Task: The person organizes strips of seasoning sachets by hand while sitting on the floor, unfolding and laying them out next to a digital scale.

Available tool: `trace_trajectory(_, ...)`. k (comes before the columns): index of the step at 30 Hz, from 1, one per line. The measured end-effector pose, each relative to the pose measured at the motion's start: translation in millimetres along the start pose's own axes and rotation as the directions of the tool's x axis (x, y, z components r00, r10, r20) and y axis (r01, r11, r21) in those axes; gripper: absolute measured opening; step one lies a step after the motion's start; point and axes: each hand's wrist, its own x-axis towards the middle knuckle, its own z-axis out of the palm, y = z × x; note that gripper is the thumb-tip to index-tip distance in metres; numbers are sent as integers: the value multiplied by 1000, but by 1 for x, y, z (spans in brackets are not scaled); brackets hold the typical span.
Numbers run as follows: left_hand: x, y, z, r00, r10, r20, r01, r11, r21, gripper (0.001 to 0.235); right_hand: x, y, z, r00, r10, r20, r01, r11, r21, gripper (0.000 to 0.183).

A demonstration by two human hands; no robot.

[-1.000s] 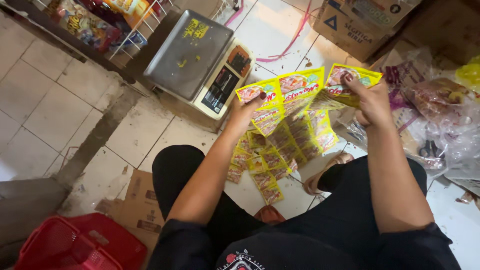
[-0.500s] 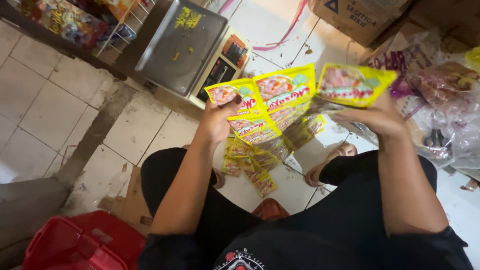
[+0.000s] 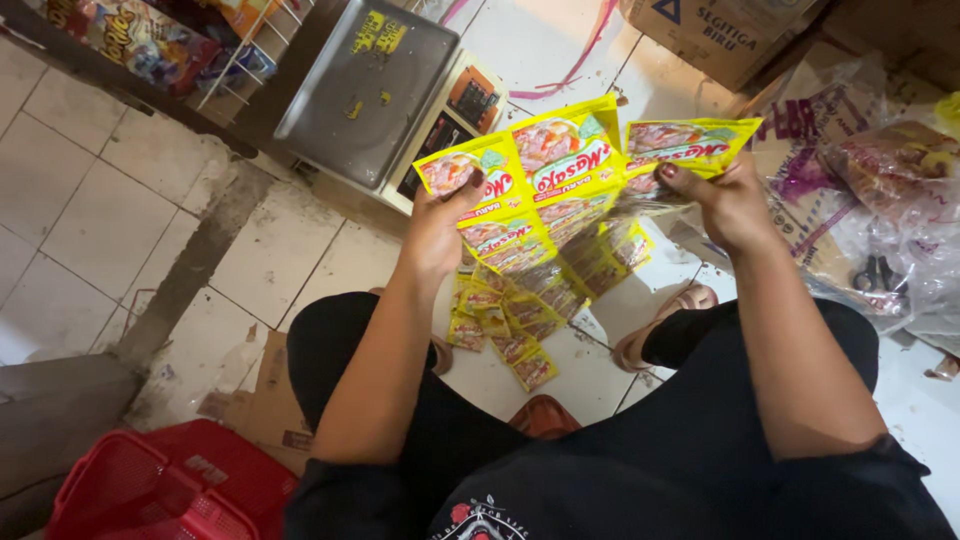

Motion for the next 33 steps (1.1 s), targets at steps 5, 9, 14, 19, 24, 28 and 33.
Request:
trace_trajectory(5, 4, 3, 5, 999, -17, -35, 16, 1000, -1, 28, -4, 6, -11, 999, 36, -14, -38, 991, -125, 27)
trace_trajectory(9, 2, 14, 10, 1000, 14, -8, -14, 1000, 25, 33, -9, 16, -11, 997, -69, -46, 58, 977, -207, 19)
trace_trajectory(14, 8, 13, 13, 997, 74, 11, -74, 997, 10, 32, -8, 18, -5, 987, -137, -86, 133, 990, -56, 20)
trace_trajectory(19, 11, 13, 16, 998, 62, -11, -62, 997, -39, 31, -3, 25, -12, 978, -161, -135, 171, 983, 65, 11)
trace_trajectory(24, 15, 18, 14, 999, 43, 31, -41, 997, -58, 31, 2, 17, -18, 975, -62, -212, 61, 998, -9, 13)
trace_trajectory(28, 17, 8, 5, 998, 38, 41, -38, 999, -21, 29, 2, 11, -14, 984, -82, -159, 63, 990, -124, 13)
trace_trajectory(33, 17, 7, -1, 999, -38, 31, 39, 999, -21, 32, 2, 7, -11, 988, -44, -146, 50, 998, 36, 14)
